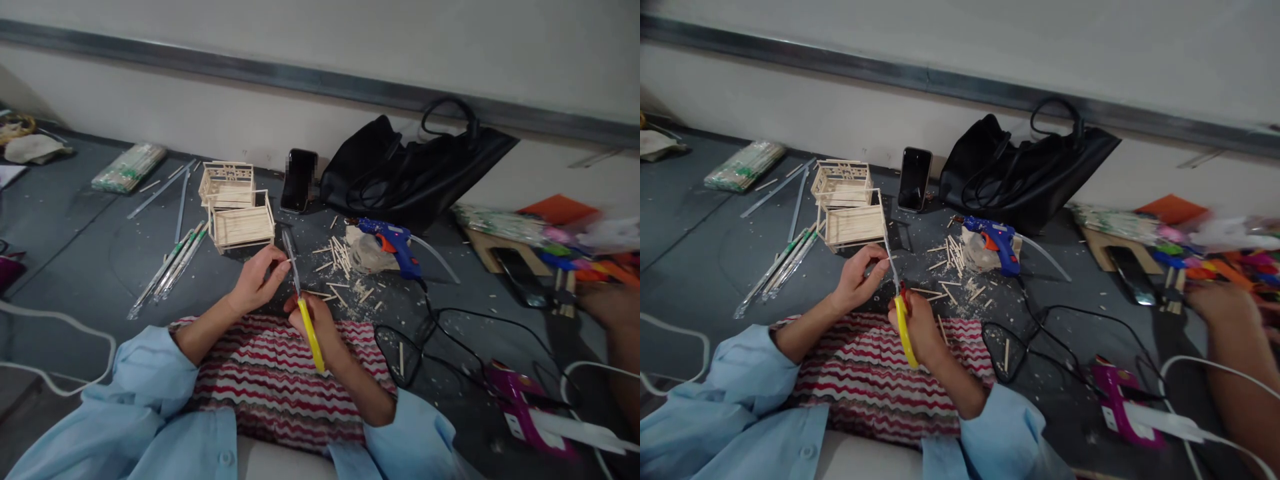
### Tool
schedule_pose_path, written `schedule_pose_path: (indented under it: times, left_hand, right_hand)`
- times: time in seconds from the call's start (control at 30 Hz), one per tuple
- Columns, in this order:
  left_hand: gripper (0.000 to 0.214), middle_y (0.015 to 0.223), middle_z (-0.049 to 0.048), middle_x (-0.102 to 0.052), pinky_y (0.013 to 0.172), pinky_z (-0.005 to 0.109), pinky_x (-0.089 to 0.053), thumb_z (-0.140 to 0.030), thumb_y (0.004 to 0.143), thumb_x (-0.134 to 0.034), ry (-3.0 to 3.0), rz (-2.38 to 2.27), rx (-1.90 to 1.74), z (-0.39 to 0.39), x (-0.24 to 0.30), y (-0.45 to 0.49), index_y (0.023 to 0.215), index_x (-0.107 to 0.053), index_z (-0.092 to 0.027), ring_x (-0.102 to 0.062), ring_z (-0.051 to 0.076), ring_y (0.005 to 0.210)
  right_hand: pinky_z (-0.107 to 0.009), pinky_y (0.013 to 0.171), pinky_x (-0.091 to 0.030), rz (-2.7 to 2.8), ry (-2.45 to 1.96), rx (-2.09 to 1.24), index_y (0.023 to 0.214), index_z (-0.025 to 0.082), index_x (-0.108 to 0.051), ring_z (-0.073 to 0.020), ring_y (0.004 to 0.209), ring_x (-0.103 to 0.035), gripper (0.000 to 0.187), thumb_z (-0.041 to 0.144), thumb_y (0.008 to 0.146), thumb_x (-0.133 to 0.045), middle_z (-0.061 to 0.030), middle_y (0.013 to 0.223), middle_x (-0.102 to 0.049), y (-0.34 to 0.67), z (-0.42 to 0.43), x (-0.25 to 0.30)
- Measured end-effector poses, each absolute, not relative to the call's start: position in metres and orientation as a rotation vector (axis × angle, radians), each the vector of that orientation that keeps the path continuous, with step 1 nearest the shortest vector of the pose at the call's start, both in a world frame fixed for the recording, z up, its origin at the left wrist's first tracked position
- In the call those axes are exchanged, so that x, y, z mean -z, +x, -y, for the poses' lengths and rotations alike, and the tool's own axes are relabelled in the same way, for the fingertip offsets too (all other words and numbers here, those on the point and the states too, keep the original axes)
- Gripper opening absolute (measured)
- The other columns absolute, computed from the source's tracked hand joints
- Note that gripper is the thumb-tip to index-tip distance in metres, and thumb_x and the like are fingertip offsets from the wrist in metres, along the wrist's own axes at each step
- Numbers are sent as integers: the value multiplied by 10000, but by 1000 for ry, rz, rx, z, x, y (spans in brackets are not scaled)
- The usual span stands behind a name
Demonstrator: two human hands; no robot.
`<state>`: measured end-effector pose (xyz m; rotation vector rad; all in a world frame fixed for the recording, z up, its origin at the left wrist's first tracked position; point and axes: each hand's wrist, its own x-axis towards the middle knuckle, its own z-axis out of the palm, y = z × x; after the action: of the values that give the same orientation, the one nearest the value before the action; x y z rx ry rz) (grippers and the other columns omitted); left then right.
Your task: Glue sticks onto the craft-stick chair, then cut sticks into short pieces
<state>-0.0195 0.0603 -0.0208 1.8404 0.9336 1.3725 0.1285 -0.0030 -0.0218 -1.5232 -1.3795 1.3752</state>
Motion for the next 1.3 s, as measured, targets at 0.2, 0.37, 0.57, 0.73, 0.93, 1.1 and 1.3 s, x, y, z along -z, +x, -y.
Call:
schedule_pose_path:
  times: [0.2,0.37,0.57,0.73,0.93,1.1,1.3]
  left_hand:
    - [104,767,35,-549,662,258,-396,-208,893,-454,2189,-905,-1349,-63,19,-27,837,-539,-191,-506,140,712]
    - [142,752,36,-554,649,260,-400,-202,892,-449,2210,-891,-1380,-62,19,-27,773,-525,-193,-502,140,695]
    - [176,669,12,-515,568,251,-376,-188,905,-402,2294,-885,-1414,-61,17,-25,746,-477,-202,-474,126,605]
    - [190,676,23,-522,584,256,-387,-218,916,-385,2273,-943,-1385,-60,15,-24,759,-492,-203,-484,134,617]
    - [231,673,21,-523,618,264,-396,-298,922,-391,2115,-1044,-1361,-59,17,-23,762,-529,-203,-493,145,632]
    - [212,670,17,-516,614,265,-384,-272,919,-397,2110,-1036,-1382,-57,18,-22,767,-527,-202,-480,141,621]
    - [258,619,-2,-459,570,255,-364,-285,930,-367,2158,-1072,-1441,-55,14,-19,704,-462,-205,-443,126,569]
  right_hand:
    - [-230,497,-320,1510,-1500,-1324,689,229,-516,-121,536,-424,39,267,682,-516,49,527,-442,134,6,25]
    - [-235,513,-325,1540,-1489,-1351,697,231,-516,-123,542,-427,23,251,696,-528,51,540,-455,135,8,25]
    - [-233,524,-330,1534,-1471,-1347,726,223,-513,-120,551,-418,57,205,676,-492,53,548,-446,134,11,18]
    - [-221,518,-318,1541,-1476,-1332,697,209,-501,-101,541,-394,102,170,612,-460,56,568,-456,130,9,9]
    - [-209,474,-277,1466,-1496,-1340,739,208,-517,-87,496,-348,163,178,588,-461,78,519,-397,126,11,13]
    - [-214,483,-300,1528,-1483,-1303,765,210,-562,-101,528,-400,161,180,618,-503,53,568,-468,128,8,16]
    - [-226,501,-336,1558,-1479,-1364,791,227,-590,-125,543,-445,138,202,674,-521,53,538,-465,133,6,21]
